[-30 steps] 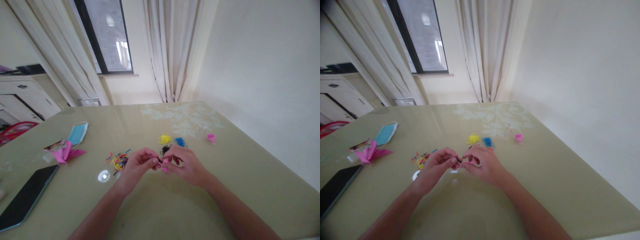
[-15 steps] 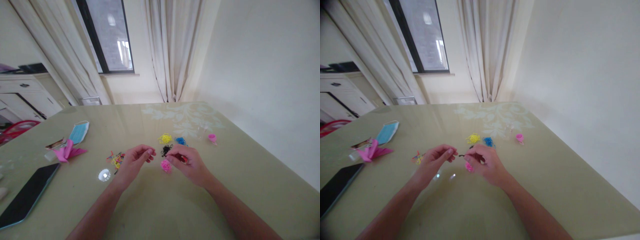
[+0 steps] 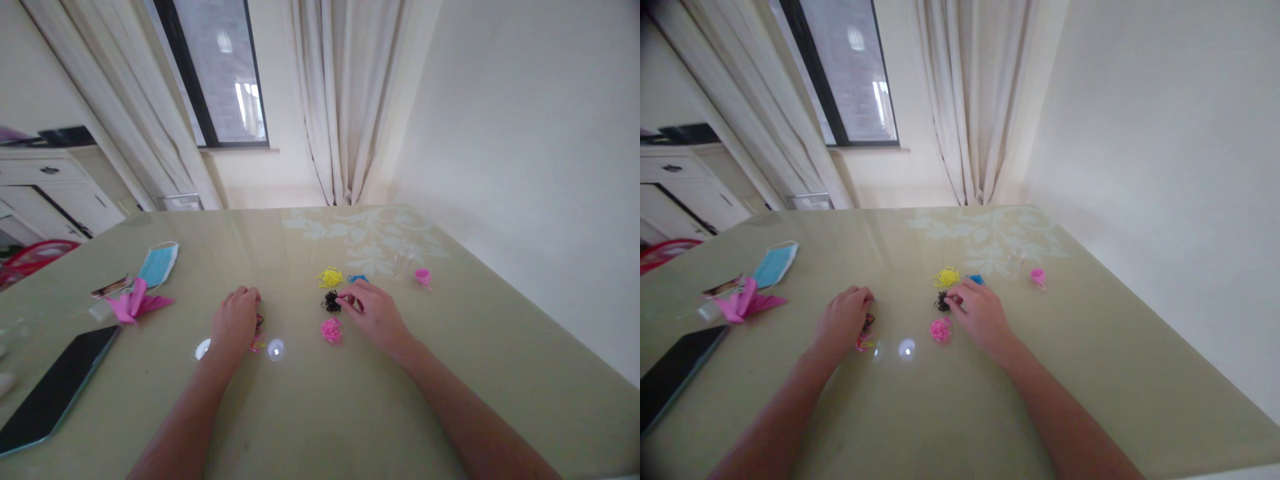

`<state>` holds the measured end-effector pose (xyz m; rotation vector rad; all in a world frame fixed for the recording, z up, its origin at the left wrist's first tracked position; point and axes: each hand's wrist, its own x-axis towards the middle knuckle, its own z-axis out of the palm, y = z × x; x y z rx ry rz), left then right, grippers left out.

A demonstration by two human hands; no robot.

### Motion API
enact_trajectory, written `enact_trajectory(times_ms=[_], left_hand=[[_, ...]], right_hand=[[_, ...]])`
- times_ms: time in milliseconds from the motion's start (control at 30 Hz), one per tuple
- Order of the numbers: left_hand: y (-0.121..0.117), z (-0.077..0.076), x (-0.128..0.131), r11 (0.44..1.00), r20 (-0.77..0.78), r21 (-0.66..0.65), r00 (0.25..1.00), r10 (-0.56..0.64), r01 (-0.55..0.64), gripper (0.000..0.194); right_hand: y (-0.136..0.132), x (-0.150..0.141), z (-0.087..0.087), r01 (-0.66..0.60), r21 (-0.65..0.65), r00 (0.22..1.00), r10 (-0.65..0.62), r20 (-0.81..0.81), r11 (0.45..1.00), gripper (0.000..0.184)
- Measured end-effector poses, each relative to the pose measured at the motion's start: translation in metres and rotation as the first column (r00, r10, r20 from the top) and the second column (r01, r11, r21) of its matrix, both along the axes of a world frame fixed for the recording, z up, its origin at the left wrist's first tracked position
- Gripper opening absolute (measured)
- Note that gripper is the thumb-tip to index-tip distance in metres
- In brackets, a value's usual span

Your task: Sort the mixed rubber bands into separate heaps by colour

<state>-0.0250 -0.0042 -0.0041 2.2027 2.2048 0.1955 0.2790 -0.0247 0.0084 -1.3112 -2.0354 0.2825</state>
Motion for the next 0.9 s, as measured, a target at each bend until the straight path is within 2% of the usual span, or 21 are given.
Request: enact_trajectory(times_ms=[67,167,267,300,367,467,533,600,900], left_hand=[[0.0,0.001,0.001,1.0,0.002,0.018,1.0,-0.008,0.008,0.03],[-0.001,0.004,0.004,0.997,0.06,0.078,0.998,-0.002,-0.003,0.03],[-0.003,0.008,0.013,0.983,0.288,0.185,0.957,-0.041,-0.013,0.027],[-0.004,0.01,0.017,0.977,0.394,0.215,0.914,-0.091,0.005,0.024],[-0.008,0.012,0.028,0.964,0.59,0.256,0.779,-0.213,0.07,0.021],[-0.016,0.013,0.044,0.947,0.754,0.274,0.574,-0.32,0.168,0.021],[-0.022,0.013,0.053,0.94,0.804,0.27,0.488,-0.339,0.209,0.021],[-0.026,0.013,0.058,0.937,0.831,0.263,0.44,-0.341,0.229,0.019],[-0.034,0.013,0.066,0.928,0.861,0.249,0.377,-0.343,0.276,0.015]], right_hand=[[0.002,-0.002,-0.007,0.007,0.002,0.991,-0.007,0.131,1.0,0.01],[0.005,-0.002,-0.014,0.011,0.017,0.97,-0.015,0.241,1.0,0.01],[0.006,0.0,-0.017,0.036,0.051,0.961,-0.048,0.273,0.998,0.011],[0.006,0.0,-0.017,0.041,0.061,0.963,-0.055,0.264,0.997,0.012],[0.005,0.001,-0.015,0.045,0.068,0.972,-0.06,0.229,0.997,0.014],[0.001,-0.002,-0.009,0.043,0.053,0.988,-0.05,0.144,0.998,0.015],[-0.003,-0.005,-0.004,0.017,0.044,0.997,-0.02,0.076,0.999,0.013],[-0.008,-0.009,0.0,-0.026,0.058,0.999,0.024,0.021,0.998,0.012],[-0.019,-0.018,0.003,-0.16,0.131,0.983,0.17,-0.074,0.978,0.018]])
